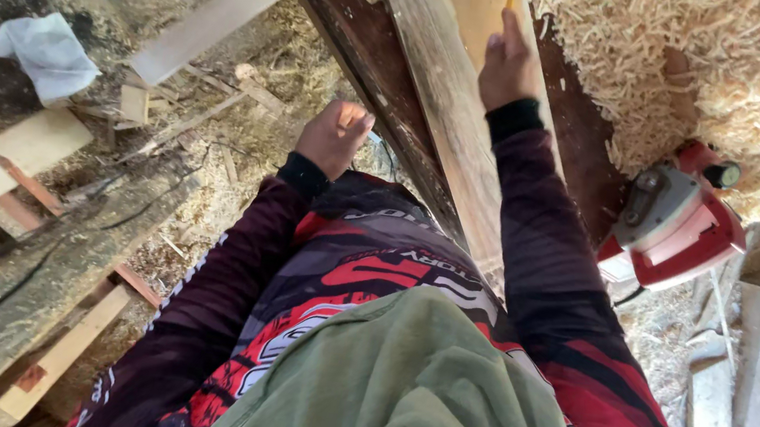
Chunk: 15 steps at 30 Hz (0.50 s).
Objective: The person picks up a wooden board from a stack and places it on the workbench, then sands its surface and edges using a red electric orbital sander, holding a pencil in the other hand. They reposition and turn the board to sand different sides, then set it aside and handle the sander's power cord.
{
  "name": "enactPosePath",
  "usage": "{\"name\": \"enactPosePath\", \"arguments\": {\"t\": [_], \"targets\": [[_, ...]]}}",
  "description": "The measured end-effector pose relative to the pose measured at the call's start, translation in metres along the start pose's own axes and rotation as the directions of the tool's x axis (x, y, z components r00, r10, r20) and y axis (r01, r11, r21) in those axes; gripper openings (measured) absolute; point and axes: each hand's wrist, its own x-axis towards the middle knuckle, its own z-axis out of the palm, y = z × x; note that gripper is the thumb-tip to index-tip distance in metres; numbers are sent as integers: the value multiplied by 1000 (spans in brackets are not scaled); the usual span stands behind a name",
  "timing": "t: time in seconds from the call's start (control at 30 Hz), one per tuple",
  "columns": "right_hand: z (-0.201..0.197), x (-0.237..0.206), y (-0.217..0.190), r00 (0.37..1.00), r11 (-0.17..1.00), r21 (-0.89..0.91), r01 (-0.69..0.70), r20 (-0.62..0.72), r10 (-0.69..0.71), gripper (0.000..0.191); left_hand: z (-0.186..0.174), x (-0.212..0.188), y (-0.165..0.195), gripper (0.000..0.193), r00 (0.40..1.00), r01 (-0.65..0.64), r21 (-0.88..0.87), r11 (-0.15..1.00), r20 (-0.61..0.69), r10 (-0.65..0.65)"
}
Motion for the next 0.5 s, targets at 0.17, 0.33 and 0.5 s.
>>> {"name": "enactPosePath", "arguments": {"t": [0.17, 0.33, 0.5], "targets": [[7, -45, 15, 985, 956, 240, 166, 5, -172, 34, -30, 14, -7, 34, 993, -31, 201, 979, -104, 53], [-55, -97, 26, 978, 995, 70, 74, 191, -86, 44, -29, 55, 5, 37, 996, -71, 68, 995, -43, 74], [-95, -183, 13, 819, 598, 564, -569, 320, 476, 49, -13, 127, 35, 36, 891, -437, 269, 859, -7, 455]]}}
